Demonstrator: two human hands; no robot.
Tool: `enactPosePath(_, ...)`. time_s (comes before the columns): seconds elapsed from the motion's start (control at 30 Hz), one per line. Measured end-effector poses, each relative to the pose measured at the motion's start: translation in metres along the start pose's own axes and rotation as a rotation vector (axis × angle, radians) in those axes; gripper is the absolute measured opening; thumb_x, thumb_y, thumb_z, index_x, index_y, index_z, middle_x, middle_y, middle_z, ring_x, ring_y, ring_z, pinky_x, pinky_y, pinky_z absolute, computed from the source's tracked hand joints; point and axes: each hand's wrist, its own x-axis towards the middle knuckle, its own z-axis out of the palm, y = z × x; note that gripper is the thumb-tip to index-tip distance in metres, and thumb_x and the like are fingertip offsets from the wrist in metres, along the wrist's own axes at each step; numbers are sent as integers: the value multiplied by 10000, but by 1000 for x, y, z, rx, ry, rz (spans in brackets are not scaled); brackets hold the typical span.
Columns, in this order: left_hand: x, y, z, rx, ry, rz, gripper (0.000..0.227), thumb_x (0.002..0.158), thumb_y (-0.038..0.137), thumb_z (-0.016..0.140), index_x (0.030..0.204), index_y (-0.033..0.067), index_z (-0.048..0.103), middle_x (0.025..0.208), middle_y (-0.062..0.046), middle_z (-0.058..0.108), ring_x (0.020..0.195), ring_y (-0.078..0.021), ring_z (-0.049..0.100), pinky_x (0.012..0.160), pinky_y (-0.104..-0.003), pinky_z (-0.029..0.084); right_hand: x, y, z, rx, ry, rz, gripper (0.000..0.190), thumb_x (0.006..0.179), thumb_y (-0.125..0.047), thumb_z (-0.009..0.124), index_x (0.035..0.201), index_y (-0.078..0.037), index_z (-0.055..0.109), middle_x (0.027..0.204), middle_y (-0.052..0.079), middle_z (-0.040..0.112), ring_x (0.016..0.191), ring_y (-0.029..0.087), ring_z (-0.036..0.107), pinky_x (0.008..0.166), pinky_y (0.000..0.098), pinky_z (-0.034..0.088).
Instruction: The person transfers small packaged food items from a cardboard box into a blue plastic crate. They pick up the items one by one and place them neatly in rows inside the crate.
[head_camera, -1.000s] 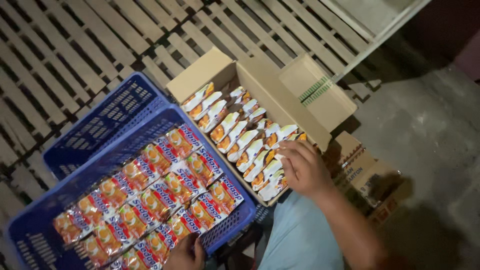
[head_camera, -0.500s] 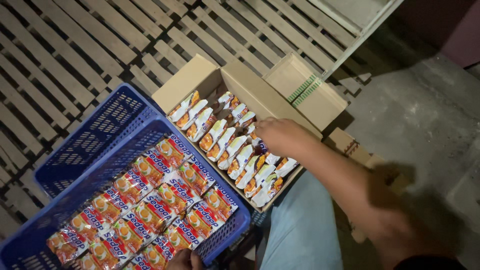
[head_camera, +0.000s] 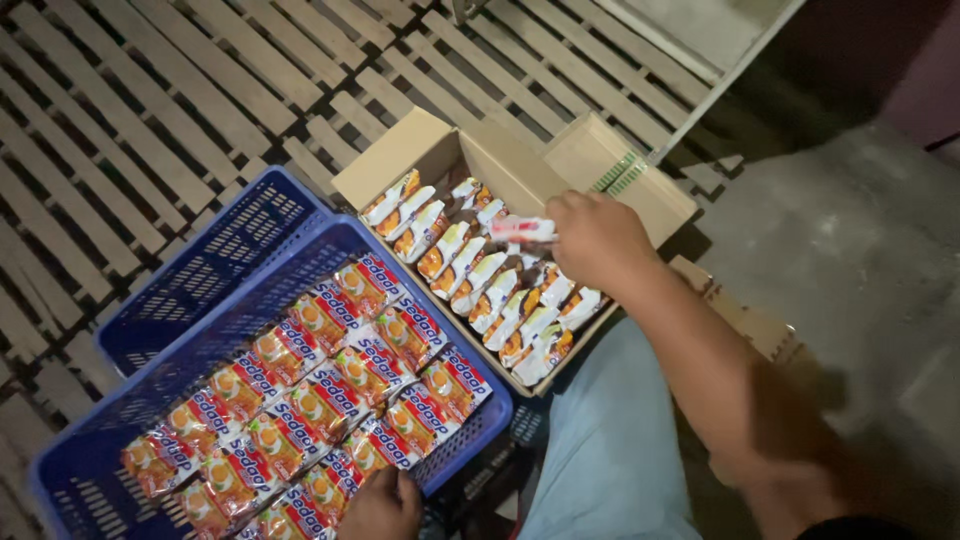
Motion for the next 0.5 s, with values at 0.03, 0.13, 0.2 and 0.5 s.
enactPosePath(0.03,-4,8,-11,-2,-2,3,368,962,531,482,953,226,689,1117,-37,747,1054,-369,744,825,-619,535,-15,-6,-12,-3,0,3,203,969,-235,690,1137,-129,651,1164,94,698,1050,356,664,739,527,565)
enactPosePath(0.13,-13,21,-39,24,-99,-81,412,996,569,449,1045,273,730,1187,-12,765,1108,-331,762,874,-562,574,-56,-29,-39,452,-1,383,539,978,-400,768,1428,-201,548,1144,95,801,939,355,758,719,507,558)
enactPosePath(0.2,-13,21,-46,-159,-153,-80,404,965,603,558,1146,355,822,1176,16,836,1123,-290,794,950,-493,604,-81,-43,-46,1064,207,584,517,1005,-203,772,1475,-165,559,1280,76,792,1101,227,778,873,413,611)
enactPosePath(0.5,-32,9,-50,-883,-57,215,215,957,287,785,1128,193,876,1120,23,910,1043,-89,838,949,-248,616,-128,-77,69,2048,98,509,586,844,13,795,1372,-87,559,1278,247,736,1094,364,718,797,471,609)
